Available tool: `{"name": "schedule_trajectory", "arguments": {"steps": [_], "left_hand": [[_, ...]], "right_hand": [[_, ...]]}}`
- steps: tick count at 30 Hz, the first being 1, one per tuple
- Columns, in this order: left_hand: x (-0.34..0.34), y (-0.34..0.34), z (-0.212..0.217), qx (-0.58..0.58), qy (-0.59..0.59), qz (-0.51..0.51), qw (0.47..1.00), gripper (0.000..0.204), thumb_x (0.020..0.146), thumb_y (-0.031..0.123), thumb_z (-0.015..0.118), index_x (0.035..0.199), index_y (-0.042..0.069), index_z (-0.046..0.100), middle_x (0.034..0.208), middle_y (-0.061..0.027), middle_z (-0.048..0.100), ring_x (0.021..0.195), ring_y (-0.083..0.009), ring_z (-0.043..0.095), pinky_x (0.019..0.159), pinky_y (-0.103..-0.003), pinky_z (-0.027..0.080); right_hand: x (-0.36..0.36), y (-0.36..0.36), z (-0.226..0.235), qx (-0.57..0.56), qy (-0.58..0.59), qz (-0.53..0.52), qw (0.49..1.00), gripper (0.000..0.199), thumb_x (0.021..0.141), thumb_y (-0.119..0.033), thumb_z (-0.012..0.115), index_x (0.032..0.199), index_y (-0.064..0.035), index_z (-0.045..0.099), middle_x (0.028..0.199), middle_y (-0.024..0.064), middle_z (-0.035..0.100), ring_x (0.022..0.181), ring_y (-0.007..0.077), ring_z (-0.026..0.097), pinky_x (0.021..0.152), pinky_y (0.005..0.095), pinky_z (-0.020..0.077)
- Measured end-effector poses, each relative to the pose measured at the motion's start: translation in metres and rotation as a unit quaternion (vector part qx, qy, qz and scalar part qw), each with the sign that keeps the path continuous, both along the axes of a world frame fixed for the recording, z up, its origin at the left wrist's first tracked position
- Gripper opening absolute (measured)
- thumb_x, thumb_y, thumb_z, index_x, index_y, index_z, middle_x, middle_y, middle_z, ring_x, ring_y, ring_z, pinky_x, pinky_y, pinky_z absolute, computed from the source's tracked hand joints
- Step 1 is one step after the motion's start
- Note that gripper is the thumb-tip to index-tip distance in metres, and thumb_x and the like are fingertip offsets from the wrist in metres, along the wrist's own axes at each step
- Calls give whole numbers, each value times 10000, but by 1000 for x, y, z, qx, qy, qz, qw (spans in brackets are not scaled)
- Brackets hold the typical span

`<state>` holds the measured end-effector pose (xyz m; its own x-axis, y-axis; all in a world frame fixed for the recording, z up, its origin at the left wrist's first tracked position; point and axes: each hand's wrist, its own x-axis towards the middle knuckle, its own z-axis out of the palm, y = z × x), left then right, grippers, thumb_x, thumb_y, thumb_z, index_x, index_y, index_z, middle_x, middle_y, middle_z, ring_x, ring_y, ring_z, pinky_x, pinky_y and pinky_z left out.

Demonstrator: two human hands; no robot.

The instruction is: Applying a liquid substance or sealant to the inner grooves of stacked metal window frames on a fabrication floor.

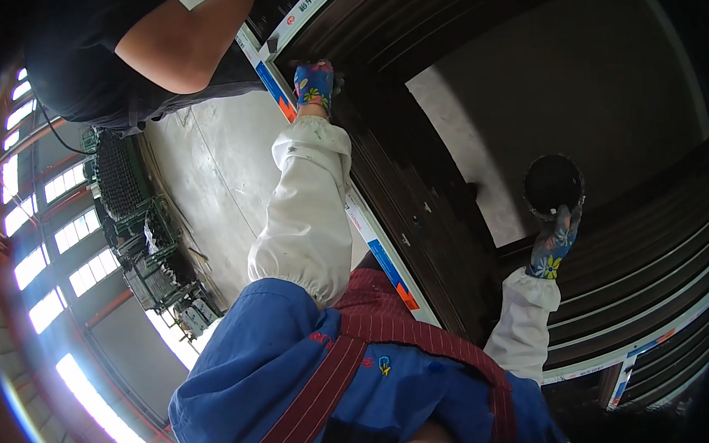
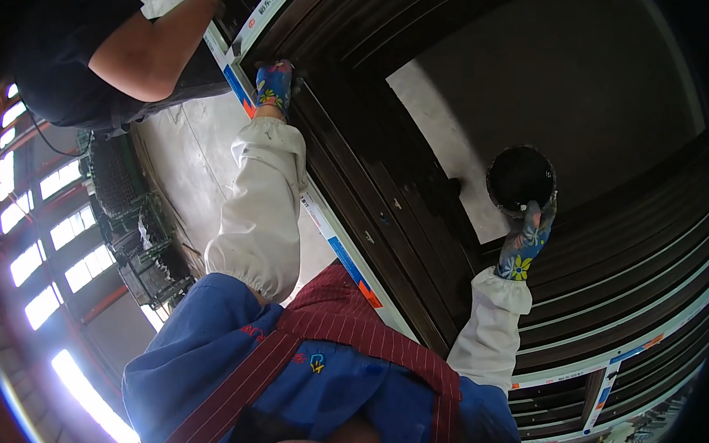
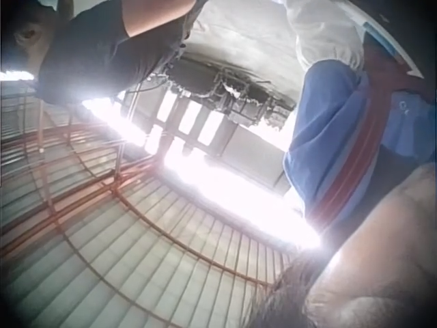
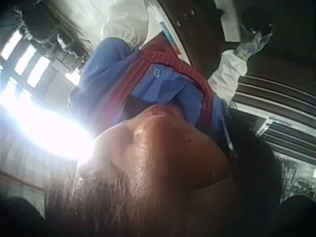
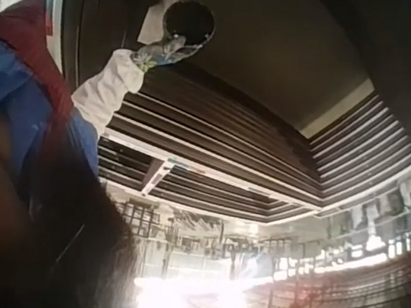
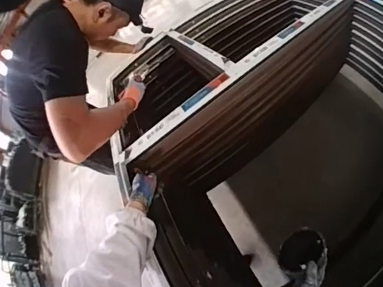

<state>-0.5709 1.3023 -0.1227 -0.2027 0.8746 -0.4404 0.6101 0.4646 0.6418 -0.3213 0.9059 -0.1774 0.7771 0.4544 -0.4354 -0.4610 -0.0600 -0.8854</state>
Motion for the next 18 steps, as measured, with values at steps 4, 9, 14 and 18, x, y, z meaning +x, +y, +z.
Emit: {"name": "schedule_trajectory", "arguments": {"steps": [4, 9, 14, 18], "left_hand": [[18, -42, 15, 93, -38, -51, 994, 233, 850, 218, 509, 944, 6, 524, 642, -105, 620, 449, -181, 570, 388, -297, 456], [76, -154, 23, 183, -160, -494, 835, 316, 749, 138, 595, 1055, 73, 553, 597, -64, 561, 500, -235, 548, 468, -315, 427], [136, -211, 52, 20, 17, -663, 748, 434, 868, 326, 508, 1180, 25, 493, 592, -109, 573, 548, -233, 592, 482, -314, 455], [146, -210, 31, -34, 146, -719, 678, 498, 866, 427, 461, 1118, 2, 526, 579, -106, 570, 548, -251, 588, 459, -324, 448]], "right_hand": [[-10, 5, -6, 15, 15, -25, 999, 511, 839, -180, 534, 1294, -26, 358, 1217, 118, 447, 1083, 239, 468, 857, 353, 443], [-20, 33, -6, 25, -34, 8, 999, 503, 824, -157, 547, 1274, -6, 380, 1189, 120, 464, 1049, 225, 492, 810, 328, 484], [-25, 28, -59, 32, -42, 52, 997, 447, 884, -133, 464, 1293, 8, 349, 1237, 118, 442, 1080, 205, 476, 904, 295, 394], [-25, 59, -32, 40, -98, 75, 992, 462, 877, -161, 493, 1282, 15, 360, 1229, 117, 449, 1067, 193, 472, 866, 280, 396]]}}
